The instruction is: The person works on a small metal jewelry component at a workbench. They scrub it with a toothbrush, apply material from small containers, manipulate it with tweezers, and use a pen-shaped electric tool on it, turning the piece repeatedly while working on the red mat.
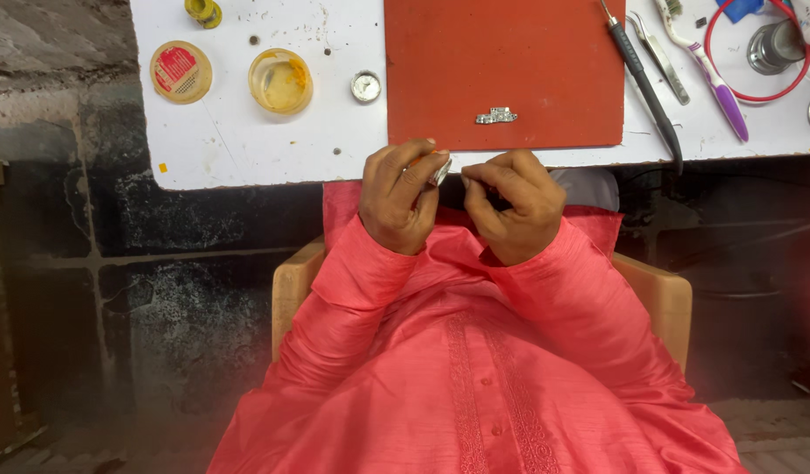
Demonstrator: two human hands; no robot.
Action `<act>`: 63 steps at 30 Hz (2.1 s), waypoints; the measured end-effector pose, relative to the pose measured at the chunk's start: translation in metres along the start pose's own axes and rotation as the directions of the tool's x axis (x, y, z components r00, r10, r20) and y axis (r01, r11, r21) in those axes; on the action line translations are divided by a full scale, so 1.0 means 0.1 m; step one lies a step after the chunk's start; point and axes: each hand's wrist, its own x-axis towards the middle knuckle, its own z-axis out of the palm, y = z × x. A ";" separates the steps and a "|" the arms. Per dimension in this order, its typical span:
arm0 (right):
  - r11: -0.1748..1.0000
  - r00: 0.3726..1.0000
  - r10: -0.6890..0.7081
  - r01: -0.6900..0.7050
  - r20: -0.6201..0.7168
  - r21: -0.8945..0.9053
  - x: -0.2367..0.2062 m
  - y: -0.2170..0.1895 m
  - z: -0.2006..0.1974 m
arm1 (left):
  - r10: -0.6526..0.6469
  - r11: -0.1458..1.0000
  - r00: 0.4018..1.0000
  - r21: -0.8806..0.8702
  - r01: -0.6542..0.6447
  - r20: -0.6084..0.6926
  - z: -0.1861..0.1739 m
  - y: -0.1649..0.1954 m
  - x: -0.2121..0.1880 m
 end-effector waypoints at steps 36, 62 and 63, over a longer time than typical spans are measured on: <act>0.967 0.980 -0.197 0.195 0.008 -0.165 0.04 -0.31 -0.15 | -0.188 0.920 0.982 -0.346 0.185 0.026 -0.04 -0.04 -0.03; 0.496 0.748 0.596 -0.630 0.293 0.597 -0.10 0.29 0.04 | -0.058 0.994 0.997 -0.093 0.053 -0.048 0.00 -0.05 -0.04; 0.428 0.724 0.609 -0.644 0.324 0.634 -0.11 0.34 0.01 | -0.092 0.991 0.995 -0.106 0.086 -0.050 -0.01 -0.06 -0.05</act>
